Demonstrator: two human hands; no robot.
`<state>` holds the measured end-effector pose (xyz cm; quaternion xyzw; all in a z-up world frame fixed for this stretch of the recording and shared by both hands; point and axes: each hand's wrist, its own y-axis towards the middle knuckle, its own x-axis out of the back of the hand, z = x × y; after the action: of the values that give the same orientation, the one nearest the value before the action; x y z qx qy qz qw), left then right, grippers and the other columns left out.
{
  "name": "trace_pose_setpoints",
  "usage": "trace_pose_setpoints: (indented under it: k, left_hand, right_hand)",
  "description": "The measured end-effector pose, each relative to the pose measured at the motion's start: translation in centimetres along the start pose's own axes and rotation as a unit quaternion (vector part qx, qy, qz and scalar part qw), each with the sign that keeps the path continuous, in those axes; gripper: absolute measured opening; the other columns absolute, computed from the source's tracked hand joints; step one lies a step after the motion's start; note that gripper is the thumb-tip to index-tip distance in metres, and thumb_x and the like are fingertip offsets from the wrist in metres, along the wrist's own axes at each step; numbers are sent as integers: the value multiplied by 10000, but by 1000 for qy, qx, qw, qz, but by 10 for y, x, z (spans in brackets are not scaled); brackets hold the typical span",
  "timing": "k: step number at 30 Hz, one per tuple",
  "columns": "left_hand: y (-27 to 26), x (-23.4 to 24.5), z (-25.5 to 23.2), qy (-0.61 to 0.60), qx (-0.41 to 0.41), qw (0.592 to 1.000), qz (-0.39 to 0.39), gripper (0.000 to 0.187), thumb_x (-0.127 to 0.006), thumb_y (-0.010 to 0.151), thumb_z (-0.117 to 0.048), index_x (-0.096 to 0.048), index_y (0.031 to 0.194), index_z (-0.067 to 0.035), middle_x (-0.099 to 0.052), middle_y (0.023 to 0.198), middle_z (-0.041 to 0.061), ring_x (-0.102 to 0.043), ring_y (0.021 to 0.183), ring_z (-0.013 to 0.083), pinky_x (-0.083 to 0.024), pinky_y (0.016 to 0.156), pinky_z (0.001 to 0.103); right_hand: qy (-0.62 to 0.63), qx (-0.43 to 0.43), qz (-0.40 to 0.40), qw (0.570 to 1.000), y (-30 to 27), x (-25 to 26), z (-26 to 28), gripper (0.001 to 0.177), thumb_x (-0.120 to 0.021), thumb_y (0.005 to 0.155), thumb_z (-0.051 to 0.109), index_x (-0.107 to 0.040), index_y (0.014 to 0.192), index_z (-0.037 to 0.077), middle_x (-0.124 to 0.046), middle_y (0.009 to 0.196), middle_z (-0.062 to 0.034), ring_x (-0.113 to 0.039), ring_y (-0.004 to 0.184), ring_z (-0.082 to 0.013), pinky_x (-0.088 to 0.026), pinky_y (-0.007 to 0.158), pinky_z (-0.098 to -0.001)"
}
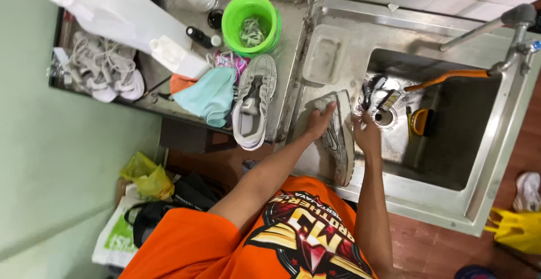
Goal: The person cleans a pair of shoes by hand in a sink, using a cloth and a brush to scrub different parts of the shoes.
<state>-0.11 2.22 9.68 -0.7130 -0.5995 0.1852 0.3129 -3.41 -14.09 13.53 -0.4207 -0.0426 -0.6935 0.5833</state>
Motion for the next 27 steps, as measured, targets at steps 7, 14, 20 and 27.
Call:
trace_pose_setpoints:
  k: [7, 14, 20, 27]
  left_hand:
    - [-8, 16, -3, -166, 84, 981, -50, 902, -568, 924, -733, -595, 1423, 17, -552, 1499, 270, -506, 1419, 405, -434, 1165, 533]
    - [-16, 50, 3, -487, 40, 867, -92, 809, -704, 881, -637, -542, 1490, -130, -520, 1545, 106, -502, 1407, 259, -425, 1207, 434]
    - [-15, 23, -13, -384, 29, 907, -172, 913, -787, 844, -633, -502, 1504, -70, -448, 1585, 195, -439, 1464, 318, -377, 1254, 492]
    - [34, -15, 13, -240, 21, 944, -226, 814, -740, 894, -627, -656, 1291, 79, -656, 1296, 307, -621, 1288, 405, -504, 1039, 519]
  right_hand:
    - [135, -60, 77, 986, -79, 3, -9, 571, -454, 1091, 632, -606, 1502, 266, -626, 1441, -164, -544, 1368, -399, -443, 1124, -579]
    - [259, -82, -50, 961, -100, 11, -66, 366, -602, 1085, 276, -674, 1392, 90, -711, 1251, -237, -672, 1187, -400, -575, 980, -476]
    - [164, -67, -74, 981, -79, -11, -125, 340, -685, 1007, 262, -736, 1325, 152, -749, 1189, -186, -698, 1135, -391, -561, 981, -499]
    - [113, -66, -54, 990, -11, -4, -154, 316, -693, 951, 213, -766, 1254, 166, -773, 1077, -189, -721, 1074, -403, -567, 945, -526]
